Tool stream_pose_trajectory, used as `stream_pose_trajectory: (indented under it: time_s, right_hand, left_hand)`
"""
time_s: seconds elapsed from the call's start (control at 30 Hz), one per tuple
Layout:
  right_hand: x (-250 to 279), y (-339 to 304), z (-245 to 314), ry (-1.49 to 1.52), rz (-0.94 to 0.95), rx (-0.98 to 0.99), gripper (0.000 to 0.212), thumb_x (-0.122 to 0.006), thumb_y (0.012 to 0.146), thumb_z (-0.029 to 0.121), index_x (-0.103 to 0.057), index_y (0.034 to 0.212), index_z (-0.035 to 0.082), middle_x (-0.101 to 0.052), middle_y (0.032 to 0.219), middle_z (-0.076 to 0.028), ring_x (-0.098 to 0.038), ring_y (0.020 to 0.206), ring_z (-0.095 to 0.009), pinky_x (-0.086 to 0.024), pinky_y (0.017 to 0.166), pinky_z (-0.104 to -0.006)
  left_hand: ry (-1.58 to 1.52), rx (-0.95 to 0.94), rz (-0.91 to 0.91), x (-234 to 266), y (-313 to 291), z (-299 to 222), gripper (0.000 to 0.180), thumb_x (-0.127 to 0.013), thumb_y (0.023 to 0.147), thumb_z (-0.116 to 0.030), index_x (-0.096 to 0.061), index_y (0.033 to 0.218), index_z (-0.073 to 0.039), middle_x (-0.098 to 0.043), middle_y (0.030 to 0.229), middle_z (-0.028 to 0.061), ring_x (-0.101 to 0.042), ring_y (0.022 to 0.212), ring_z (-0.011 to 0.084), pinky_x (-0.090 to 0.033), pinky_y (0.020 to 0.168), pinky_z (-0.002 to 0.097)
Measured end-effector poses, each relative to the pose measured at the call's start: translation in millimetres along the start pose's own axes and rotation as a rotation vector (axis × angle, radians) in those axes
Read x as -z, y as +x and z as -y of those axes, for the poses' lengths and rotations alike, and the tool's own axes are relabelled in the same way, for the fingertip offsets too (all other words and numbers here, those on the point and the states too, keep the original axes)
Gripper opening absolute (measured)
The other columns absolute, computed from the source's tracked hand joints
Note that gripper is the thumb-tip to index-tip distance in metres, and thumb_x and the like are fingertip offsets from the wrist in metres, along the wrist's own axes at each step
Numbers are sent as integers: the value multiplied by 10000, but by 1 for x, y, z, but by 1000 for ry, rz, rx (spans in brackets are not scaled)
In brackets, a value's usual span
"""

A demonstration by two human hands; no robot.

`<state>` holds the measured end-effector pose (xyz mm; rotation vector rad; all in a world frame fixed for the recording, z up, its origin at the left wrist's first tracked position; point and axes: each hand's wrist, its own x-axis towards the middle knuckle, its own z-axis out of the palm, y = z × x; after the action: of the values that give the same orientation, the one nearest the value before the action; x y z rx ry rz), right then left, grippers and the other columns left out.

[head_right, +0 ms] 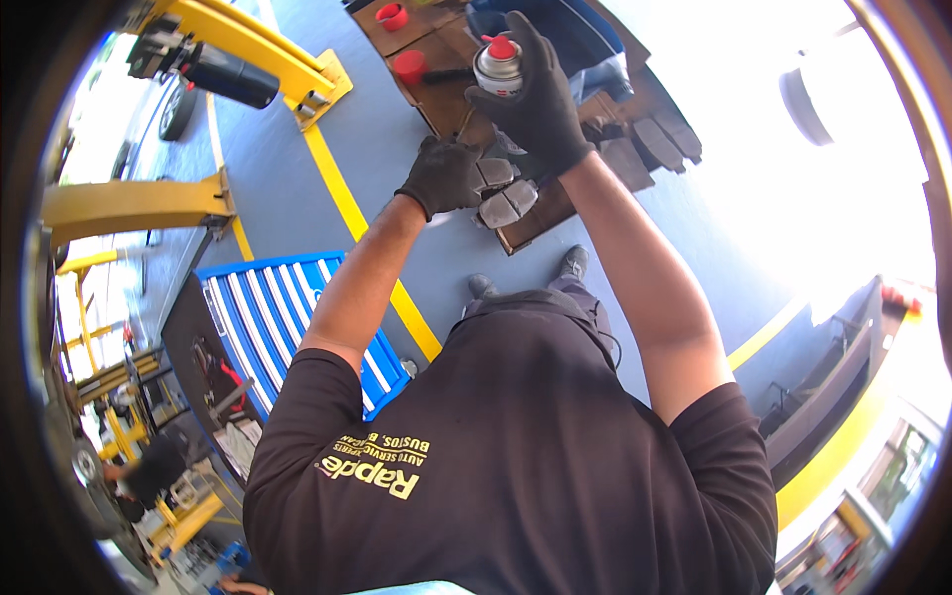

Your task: The person cleans brake pads and a brake caliper using a spray can and a cloth. They wipe the brake pads repeatedly, spray the caliper, and wipe it down in an auto repair shop.

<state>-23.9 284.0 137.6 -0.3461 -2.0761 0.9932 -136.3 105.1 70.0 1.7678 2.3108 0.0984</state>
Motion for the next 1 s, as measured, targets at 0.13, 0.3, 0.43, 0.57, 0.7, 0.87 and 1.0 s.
stream_pose_trajectory:
  time_s: [0.13, 0.3, 0.43, 0.57, 0.7, 0.87, 1.0]
  right_hand:
    - [-36, 28, -37, 57, 121, 49, 1091, -981, 727, 236, -395, 1628, 51, -557, 1521, -238, -552, 1419, -416, -482, 1176, -472]
    - [-57, 28, -77, 215, 287, -33, 1094, -985, 730, 252, -395, 1627, 42, -589, 1488, -237, -584, 1394, -403, -503, 1151, -459]
    - [-61, 14, -90, 267, 356, -11, 1043, -978, 783, 200, -390, 1630, 45, -628, 1450, -185, -670, 1289, -296, -555, 1078, -400]
    - [-44, 25, -63, 179, 381, 62, 998, -948, 816, 233, -402, 1628, 40, -595, 1478, -217, -617, 1362, -327, -514, 1135, -430]
    - [-27, 36, -55, 135, 440, -7, 945, -909, 855, 288, -420, 1624, 37, -535, 1538, -248, -557, 1433, -350, -467, 1186, -454]
    - [3, 37, -41, 49, 278, 87, 872, -897, 858, 263, -471, 1586, 40, -541, 1520, -234, -582, 1391, -378, -497, 1150, -461]
    - [40, 32, 7, 305, 121, -33, 738, -867, 908, 215, -534, 1546, 53, -560, 1494, -196, -627, 1335, -311, -541, 1090, -432]
  left_hand:
    - [-290, 177, -88, 9, -26, 9, 654, -886, 709, -388, -738, 1240, -36, -787, 1094, 186, -743, 1069, 325, -516, 952, 444]
    - [-1289, 463, -331, 2, -85, 13, 527, -855, 831, -265, -713, 1257, 10, -781, 1028, 88, -715, 866, 116, -539, 699, 278]
    - [-1789, 338, -443, 8, -119, -13, 548, -742, 936, -261, -619, 1393, 14, -724, 1295, 180, -675, 1077, 162, -523, 933, 289]
    - [-2107, 181, -566, 20, -114, -41, 664, -748, 937, -282, -548, 1502, 5, -669, 1393, 245, -702, 1181, 272, -537, 1053, 382]
    - [-2348, -34, -502, 46, -99, -52, 781, -766, 937, -360, -463, 1575, -26, -657, 1405, 260, -700, 1215, 322, -529, 1112, 473]
    - [-2501, -156, -344, 78, -82, -43, 756, -759, 946, -371, -481, 1558, -26, -666, 1382, 272, -720, 1174, 348, -527, 1116, 490]
    - [-2530, -279, -170, 90, -67, -31, 737, -741, 955, -375, -488, 1549, -20, -659, 1398, 271, -715, 1207, 361, -517, 1140, 508]
